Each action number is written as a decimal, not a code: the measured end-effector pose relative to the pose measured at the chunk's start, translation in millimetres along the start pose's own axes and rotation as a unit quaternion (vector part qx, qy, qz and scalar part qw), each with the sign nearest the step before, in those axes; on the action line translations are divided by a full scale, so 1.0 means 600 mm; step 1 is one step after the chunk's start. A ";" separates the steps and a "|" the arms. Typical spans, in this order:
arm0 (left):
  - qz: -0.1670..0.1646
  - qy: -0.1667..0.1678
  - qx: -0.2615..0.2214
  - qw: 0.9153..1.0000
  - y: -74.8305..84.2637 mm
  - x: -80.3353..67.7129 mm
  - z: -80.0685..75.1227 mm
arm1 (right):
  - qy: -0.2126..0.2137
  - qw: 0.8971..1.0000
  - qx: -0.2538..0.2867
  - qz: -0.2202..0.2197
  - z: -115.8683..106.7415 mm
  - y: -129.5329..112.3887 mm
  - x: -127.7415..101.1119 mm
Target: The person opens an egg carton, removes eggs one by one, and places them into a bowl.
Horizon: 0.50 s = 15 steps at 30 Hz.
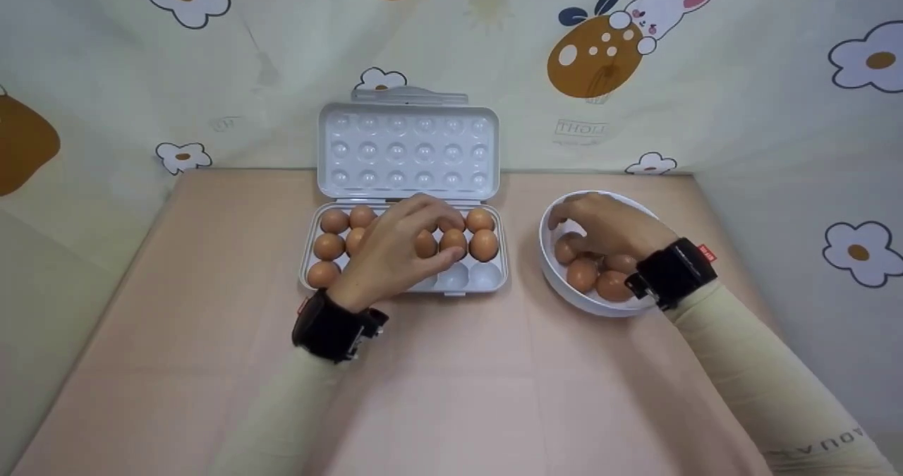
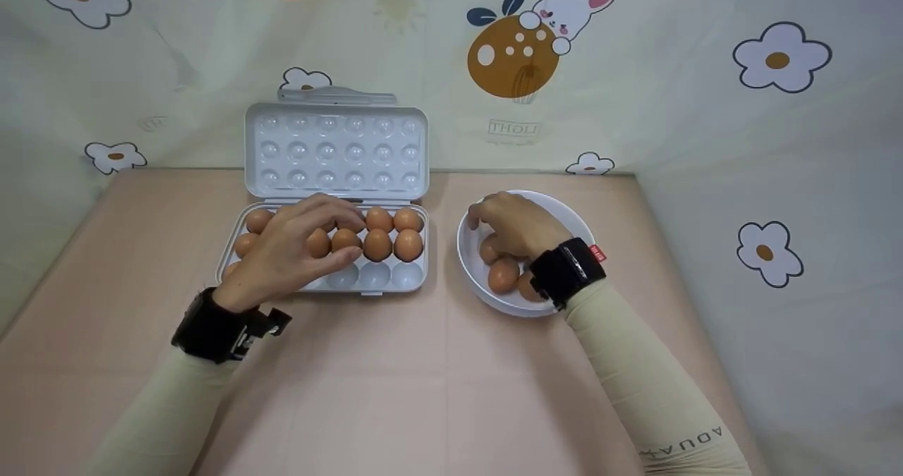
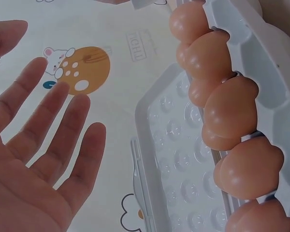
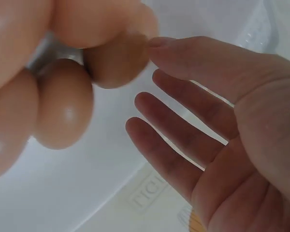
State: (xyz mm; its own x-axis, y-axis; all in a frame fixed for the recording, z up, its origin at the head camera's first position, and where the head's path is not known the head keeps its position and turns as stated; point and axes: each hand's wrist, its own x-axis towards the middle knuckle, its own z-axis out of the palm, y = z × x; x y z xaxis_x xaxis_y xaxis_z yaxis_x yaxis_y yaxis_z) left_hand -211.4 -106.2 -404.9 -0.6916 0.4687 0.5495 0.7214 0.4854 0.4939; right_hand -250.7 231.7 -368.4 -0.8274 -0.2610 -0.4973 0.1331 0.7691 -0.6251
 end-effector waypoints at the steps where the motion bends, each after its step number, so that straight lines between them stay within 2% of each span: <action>1: -0.001 0.000 0.000 1.000 0.000 0.000 -0.001 | 0.023 0.997 -0.065 -0.045 -0.004 -0.002 -0.003; 2: -0.002 -0.001 0.001 1.000 0.000 0.000 -0.001 | 0.048 0.989 -0.118 -0.078 -0.007 -0.004 -0.006; 3: -0.004 -0.002 0.002 1.000 0.000 0.000 -0.002 | 0.085 0.974 -0.175 -0.117 -0.010 -0.006 -0.010; 4: -0.006 -0.002 0.003 1.000 0.001 0.000 -0.003 | 0.107 0.962 -0.207 -0.145 -0.013 -0.009 -0.013; 5: -0.008 -0.003 0.005 1.000 0.001 0.000 -0.003 | 0.120 0.959 -0.202 -0.158 -0.016 -0.012 -0.019; 6: -0.010 -0.003 0.007 1.000 0.001 0.001 -0.004 | 0.142 0.949 -0.215 -0.183 -0.016 -0.015 -0.023; 7: -0.013 -0.003 0.010 1.000 0.001 0.001 -0.006 | 0.159 0.942 -0.214 -0.202 -0.016 -0.018 -0.028; 12: -0.036 0.000 0.011 0.999 0.000 -0.002 -0.015 | 0.233 0.905 -0.187 -0.304 0.002 -0.032 -0.051; 15: -0.049 0.000 0.021 0.999 -0.002 -0.004 -0.024 | 0.255 0.892 -0.165 -0.335 0.024 -0.038 -0.057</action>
State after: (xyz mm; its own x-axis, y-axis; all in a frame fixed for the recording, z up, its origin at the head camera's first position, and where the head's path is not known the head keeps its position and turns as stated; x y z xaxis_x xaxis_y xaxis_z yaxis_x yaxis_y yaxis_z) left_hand -210.4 -118.8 -397.2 -0.7594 0.4172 0.4993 0.6475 0.5596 0.5172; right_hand -217.4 214.5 -345.6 -0.8126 -0.4918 0.3127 -0.5828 0.6917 -0.4265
